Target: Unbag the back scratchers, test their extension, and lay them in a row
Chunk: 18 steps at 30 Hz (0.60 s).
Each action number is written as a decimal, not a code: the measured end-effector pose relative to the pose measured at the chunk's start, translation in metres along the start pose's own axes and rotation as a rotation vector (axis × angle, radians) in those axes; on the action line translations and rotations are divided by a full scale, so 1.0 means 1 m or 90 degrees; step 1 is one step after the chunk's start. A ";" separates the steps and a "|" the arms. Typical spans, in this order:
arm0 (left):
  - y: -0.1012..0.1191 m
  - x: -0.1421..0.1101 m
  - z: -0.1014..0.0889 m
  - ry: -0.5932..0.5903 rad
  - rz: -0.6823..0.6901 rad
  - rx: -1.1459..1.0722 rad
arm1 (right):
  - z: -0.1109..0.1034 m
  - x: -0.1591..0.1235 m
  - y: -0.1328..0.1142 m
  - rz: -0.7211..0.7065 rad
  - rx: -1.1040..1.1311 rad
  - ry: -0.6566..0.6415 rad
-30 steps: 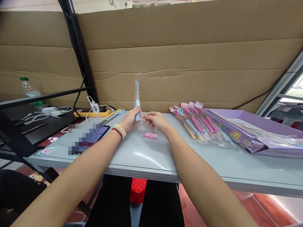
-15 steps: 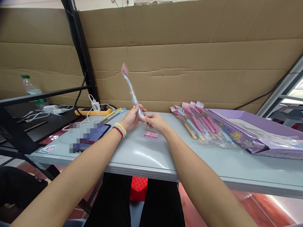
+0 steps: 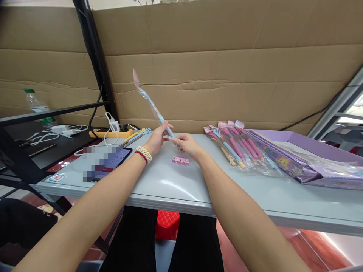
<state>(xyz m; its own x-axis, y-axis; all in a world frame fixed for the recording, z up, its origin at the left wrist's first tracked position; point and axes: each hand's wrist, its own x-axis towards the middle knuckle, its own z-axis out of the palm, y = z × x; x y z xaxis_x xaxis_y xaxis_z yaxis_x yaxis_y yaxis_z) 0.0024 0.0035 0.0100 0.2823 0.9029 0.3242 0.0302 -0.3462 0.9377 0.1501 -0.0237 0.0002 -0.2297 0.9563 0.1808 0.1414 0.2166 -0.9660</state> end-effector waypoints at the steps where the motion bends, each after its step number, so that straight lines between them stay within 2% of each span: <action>1: -0.001 0.001 -0.001 0.016 -0.004 -0.010 | 0.000 0.000 0.001 0.004 -0.010 0.015; 3: -0.002 0.003 -0.003 0.034 -0.010 -0.066 | 0.000 0.001 0.002 0.009 -0.019 0.034; 7: -0.001 0.001 -0.003 0.010 -0.015 -0.129 | 0.001 0.002 0.003 0.009 -0.003 0.057; 13: 0.001 -0.003 0.000 -0.013 -0.026 -0.143 | 0.001 0.001 0.000 0.020 0.009 0.086; 18: -0.002 0.001 0.001 0.013 -0.037 -0.161 | 0.003 0.005 0.003 0.045 0.018 0.084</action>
<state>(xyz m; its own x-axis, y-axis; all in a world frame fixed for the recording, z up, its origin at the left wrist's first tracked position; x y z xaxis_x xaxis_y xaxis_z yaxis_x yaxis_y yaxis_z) 0.0037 0.0049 0.0082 0.2673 0.9255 0.2684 -0.1949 -0.2208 0.9556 0.1465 -0.0195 -0.0020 -0.0910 0.9870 0.1327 0.1246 0.1435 -0.9818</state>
